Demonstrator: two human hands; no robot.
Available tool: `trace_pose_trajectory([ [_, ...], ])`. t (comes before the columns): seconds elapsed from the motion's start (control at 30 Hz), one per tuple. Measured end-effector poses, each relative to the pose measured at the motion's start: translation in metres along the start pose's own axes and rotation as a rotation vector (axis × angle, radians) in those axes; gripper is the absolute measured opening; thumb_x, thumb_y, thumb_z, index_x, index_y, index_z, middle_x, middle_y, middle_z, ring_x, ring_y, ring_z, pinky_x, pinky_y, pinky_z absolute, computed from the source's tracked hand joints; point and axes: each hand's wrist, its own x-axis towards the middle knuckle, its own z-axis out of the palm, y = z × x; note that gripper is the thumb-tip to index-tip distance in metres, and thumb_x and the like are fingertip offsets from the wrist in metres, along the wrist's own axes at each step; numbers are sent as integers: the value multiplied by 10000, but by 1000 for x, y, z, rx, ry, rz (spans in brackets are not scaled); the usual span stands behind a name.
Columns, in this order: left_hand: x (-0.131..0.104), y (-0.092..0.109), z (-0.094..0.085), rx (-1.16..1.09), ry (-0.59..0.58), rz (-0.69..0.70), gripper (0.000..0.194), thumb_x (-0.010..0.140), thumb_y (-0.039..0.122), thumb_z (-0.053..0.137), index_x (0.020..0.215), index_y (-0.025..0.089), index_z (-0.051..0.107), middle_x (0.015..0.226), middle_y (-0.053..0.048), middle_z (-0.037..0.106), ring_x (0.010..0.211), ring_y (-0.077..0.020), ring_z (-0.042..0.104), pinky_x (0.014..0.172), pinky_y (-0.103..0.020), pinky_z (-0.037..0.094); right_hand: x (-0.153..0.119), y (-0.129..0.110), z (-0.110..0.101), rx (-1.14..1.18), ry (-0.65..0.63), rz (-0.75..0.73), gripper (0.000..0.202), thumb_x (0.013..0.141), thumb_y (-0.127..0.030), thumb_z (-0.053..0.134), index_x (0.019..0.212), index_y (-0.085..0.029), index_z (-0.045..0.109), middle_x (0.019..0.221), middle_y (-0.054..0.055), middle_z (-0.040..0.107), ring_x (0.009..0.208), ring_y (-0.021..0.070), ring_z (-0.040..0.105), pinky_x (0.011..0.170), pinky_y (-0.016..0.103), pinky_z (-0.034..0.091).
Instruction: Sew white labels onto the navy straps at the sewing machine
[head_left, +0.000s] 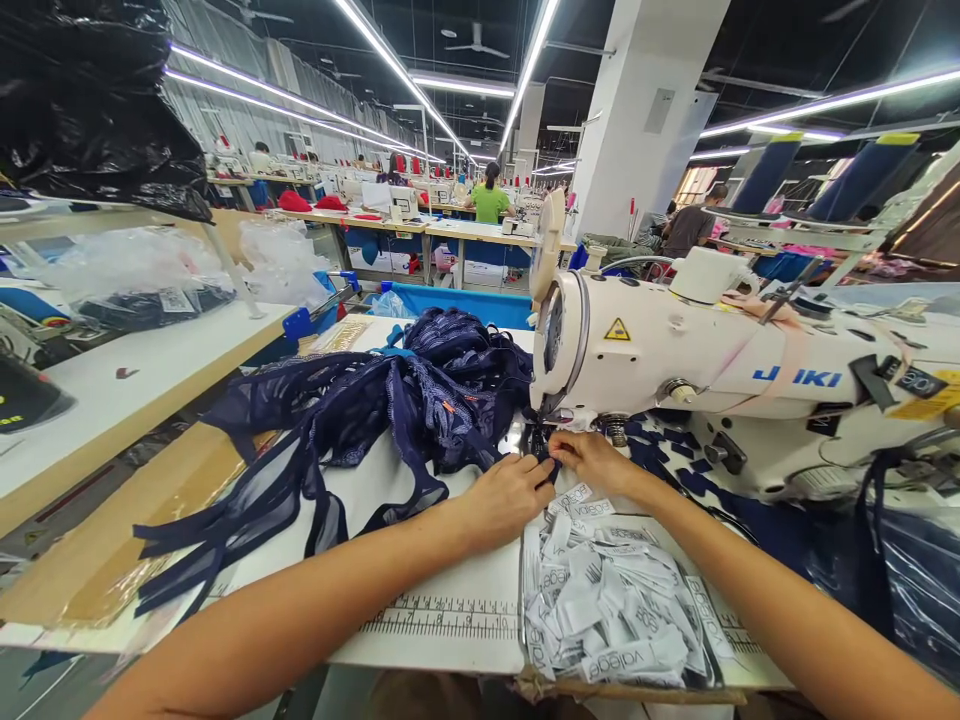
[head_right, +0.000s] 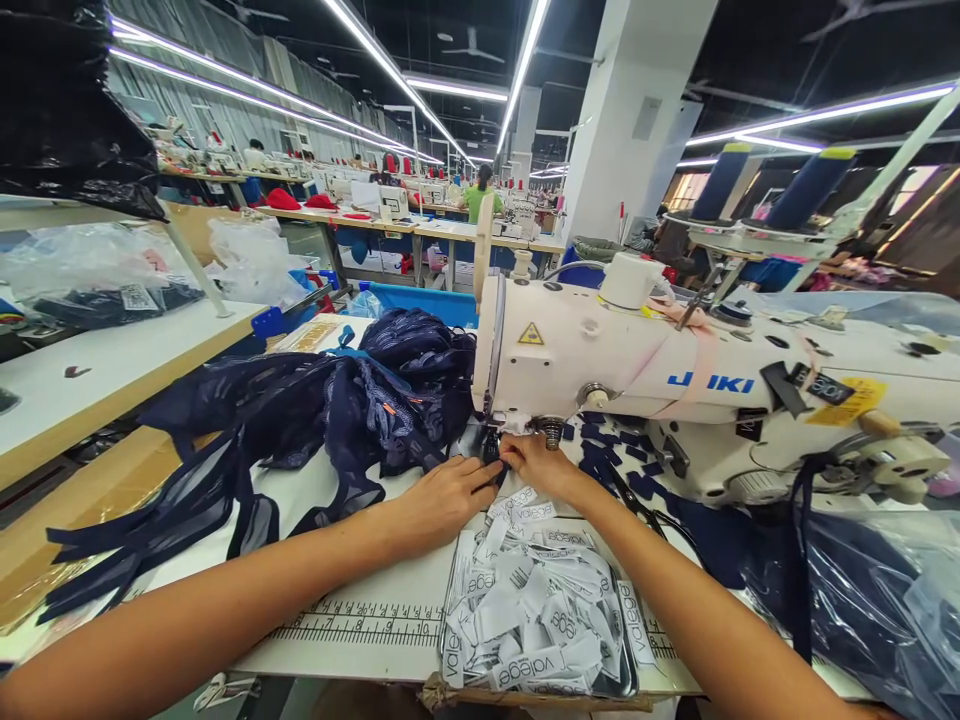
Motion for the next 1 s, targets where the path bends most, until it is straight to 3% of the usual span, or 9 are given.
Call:
trace_pose_trajectory([
  [0.27,3,-4,2,-82,5,-31,169,787,75,439,911,127,542,1166,-100,539,958,-211,491,777,-320,421,-1,2,0,112,6,54,138,786,-257,417,711,-202,518,613,-28,499,565,116,459,539,228,361],
  [0.5,5,-7,1,-138,-22,-58,181,764,60,430,897,127,534,1116,-101,561,962,-215,489,785,-327,430,-4,8,10,-12,142,-90,116,795,-210,422,731,-199,518,582,-29,490,554,123,455,498,217,352],
  [0.73,2,-6,6,-155,63,-40,176,785,58,417,868,110,563,976,-108,611,952,-193,534,886,-305,414,-23,-4,7,-473,213,-460,195,806,-60,419,842,-141,592,887,102,614,823,206,543,726,347,451],
  [0.87,6,-5,8,-134,97,-54,170,777,77,453,887,100,580,975,-115,623,941,-197,558,905,-325,413,-27,-1,6,-574,253,-504,314,775,9,404,984,-122,598,1009,125,624,920,220,562,775,364,476],
  [1.0,12,-2,11,-57,77,-82,172,780,82,464,895,88,592,962,-125,631,904,-206,579,862,-332,441,-24,8,4,-594,213,-464,426,757,39,372,1088,-135,576,1118,112,608,950,208,584,808,370,490],
])
